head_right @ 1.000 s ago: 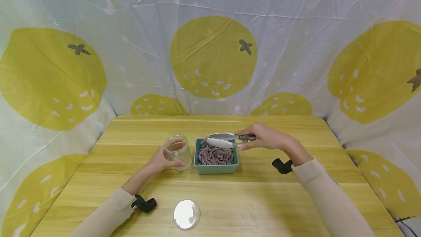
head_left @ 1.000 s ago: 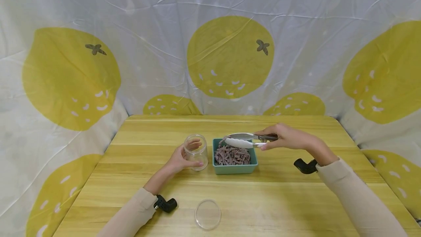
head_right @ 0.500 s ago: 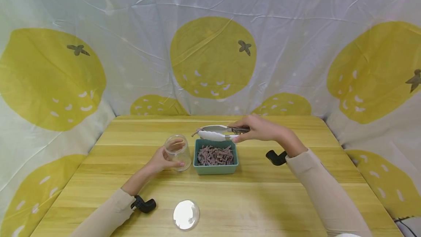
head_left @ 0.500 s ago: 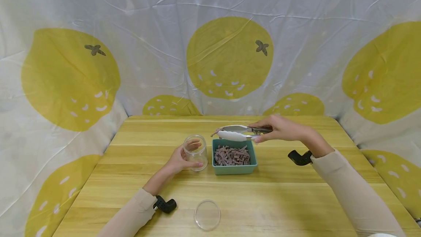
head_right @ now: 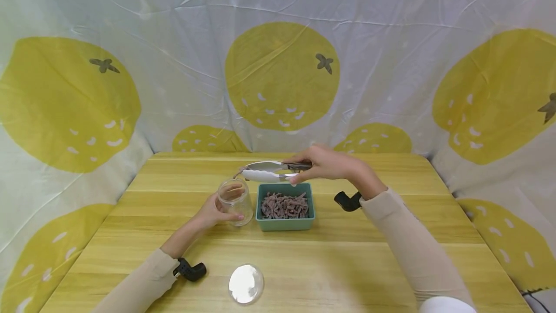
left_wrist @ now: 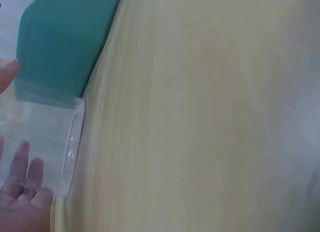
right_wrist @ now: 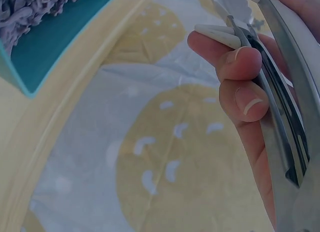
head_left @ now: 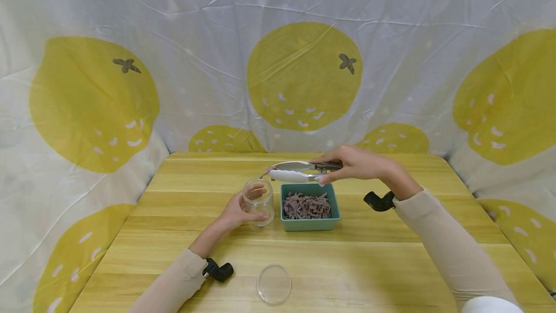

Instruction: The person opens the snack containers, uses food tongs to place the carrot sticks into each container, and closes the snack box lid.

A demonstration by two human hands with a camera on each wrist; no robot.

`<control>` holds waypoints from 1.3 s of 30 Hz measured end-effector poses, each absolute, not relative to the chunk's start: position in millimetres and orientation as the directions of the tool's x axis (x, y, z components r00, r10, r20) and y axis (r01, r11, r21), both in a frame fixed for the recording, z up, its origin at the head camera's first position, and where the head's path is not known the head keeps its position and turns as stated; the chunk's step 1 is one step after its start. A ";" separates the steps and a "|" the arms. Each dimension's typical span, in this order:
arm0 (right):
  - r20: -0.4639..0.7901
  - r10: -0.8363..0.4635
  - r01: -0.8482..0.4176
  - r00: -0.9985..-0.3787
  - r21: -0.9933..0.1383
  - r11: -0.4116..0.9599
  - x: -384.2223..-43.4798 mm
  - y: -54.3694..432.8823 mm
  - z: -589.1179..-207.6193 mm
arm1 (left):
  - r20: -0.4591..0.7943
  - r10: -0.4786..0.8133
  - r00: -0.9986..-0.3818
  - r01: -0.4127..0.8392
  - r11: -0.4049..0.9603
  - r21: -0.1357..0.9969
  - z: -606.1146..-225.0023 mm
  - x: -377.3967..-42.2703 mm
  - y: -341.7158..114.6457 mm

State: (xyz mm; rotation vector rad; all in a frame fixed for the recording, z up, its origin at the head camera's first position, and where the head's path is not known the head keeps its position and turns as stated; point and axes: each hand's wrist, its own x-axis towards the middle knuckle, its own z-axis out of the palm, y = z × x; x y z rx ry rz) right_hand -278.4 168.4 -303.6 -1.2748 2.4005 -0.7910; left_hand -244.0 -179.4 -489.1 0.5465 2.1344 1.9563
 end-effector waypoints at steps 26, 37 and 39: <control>-0.094 -0.874 -0.717 -0.476 -0.534 0.448 -288.7 118.4 -313.8 | 0.053 0.356 -0.933 0.105 0.127 0.986 -489.1 -242.0 -180.2; -0.114 -0.886 -0.730 -0.450 -0.525 0.438 -289.9 110.6 -311.4 | 0.071 0.341 -0.937 0.125 0.139 0.982 -491.4 -243.0 -179.8; -0.117 -0.887 -0.728 -0.446 -0.529 0.436 -289.8 109.7 -310.5 | 0.068 0.341 -0.938 0.121 0.137 0.983 -491.5 -242.9 -180.1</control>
